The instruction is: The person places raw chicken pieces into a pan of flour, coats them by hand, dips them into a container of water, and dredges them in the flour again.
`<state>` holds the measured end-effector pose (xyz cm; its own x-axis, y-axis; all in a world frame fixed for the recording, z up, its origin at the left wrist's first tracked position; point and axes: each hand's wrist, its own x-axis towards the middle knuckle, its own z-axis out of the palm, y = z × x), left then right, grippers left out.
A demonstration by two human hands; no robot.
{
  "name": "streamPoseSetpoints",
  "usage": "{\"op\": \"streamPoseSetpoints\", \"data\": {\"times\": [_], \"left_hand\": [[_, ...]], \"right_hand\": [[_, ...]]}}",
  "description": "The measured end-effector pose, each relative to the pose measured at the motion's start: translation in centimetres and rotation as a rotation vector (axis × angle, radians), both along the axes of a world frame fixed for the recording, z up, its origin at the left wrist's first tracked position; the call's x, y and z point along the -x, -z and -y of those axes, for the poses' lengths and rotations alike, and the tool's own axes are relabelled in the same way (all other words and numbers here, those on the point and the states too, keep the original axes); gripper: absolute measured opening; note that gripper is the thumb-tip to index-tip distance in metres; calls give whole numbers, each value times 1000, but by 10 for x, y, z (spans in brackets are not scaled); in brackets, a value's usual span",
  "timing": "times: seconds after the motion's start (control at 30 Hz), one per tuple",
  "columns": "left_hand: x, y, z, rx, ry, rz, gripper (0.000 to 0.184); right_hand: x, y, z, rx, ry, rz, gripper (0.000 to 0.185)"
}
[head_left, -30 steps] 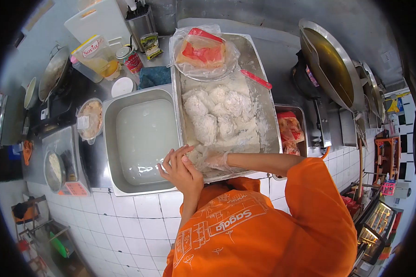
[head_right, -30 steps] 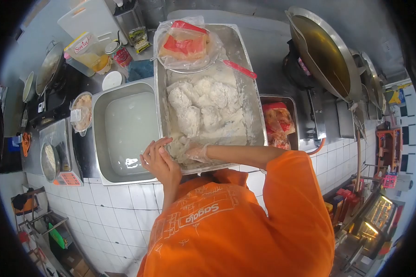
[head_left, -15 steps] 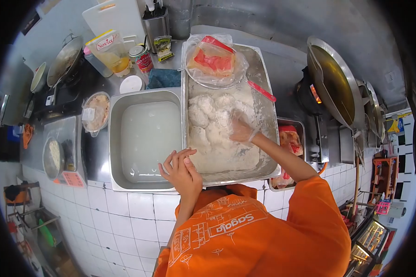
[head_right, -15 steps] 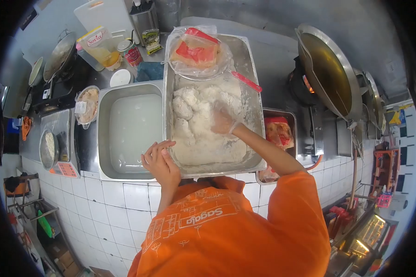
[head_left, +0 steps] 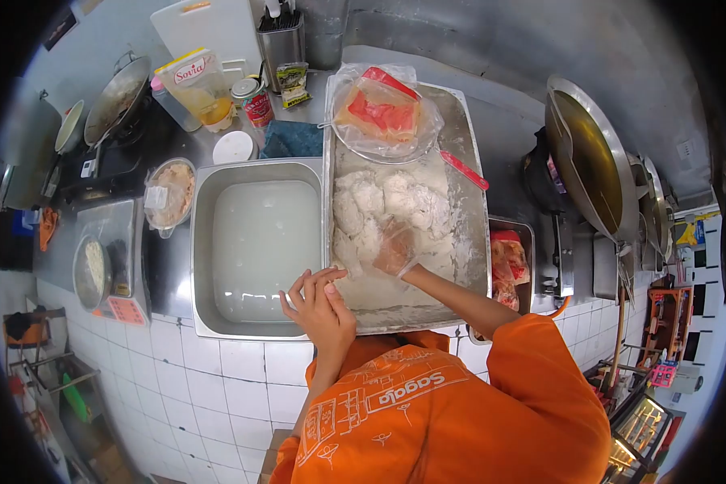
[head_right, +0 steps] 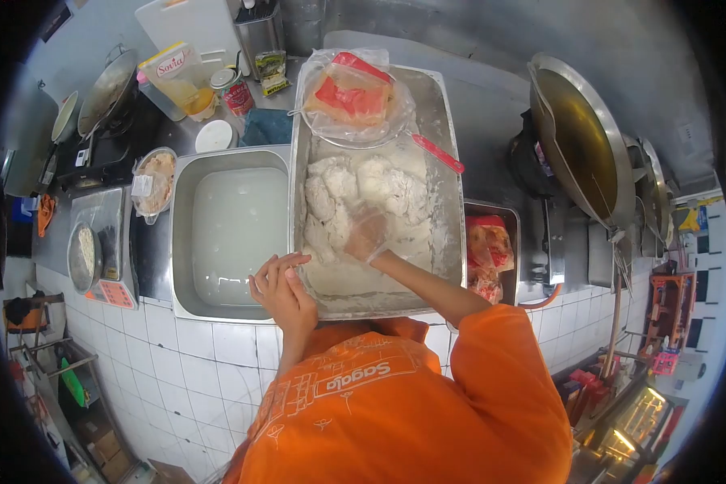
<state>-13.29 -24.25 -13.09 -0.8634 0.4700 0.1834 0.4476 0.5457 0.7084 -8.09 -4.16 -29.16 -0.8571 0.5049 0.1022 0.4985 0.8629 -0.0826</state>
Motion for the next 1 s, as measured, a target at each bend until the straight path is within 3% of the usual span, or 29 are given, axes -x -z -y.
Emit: {"op": "streamPoseSetpoints", "data": {"times": [0.1, 0.17, 0.3, 0.4, 0.47, 0.53, 0.7, 0.77, 0.87, 0.93, 1.0], "left_hand": [[2, 0, -2, 9, -1, 4, 34], [1, -1, -1, 6, 1, 11, 34], [2, 0, -1, -8, 7, 10, 34], [0, 0, 1, -27, 11, -3, 33], [1, 2, 2, -29, 4, -27, 33], [3, 2, 0, -34, 0, -32, 33], [1, 0, 1, 0, 10, -38, 38], [1, 1, 1, 3, 11, -47, 38], [0, 2, 1, 8, 8, -54, 38], [0, 2, 0, 12, 10, -55, 38], [0, 2, 2, 16, 10, -51, 37]], "right_hand": [[17, -47, 15, 541, 143, 142, 109], [16, -7, 12, 450, 128, 124, 106], [18, 5, 5, 306, 126, 194, 96], [9, -52, -32, 716, 55, 31, 77], [-10, -72, -60, 1175, -44, -31, 76], [-24, -72, -76, 1212, -180, -3, 77], [-65, -51, -77, 537, -412, 138, 83], [-71, -62, -71, 662, -119, 618, 87], [-70, -55, -37, 496, -60, 952, 74], [-55, -48, -11, 367, -144, 882, 71], [-50, -43, 9, 298, -188, 648, 84]]}}
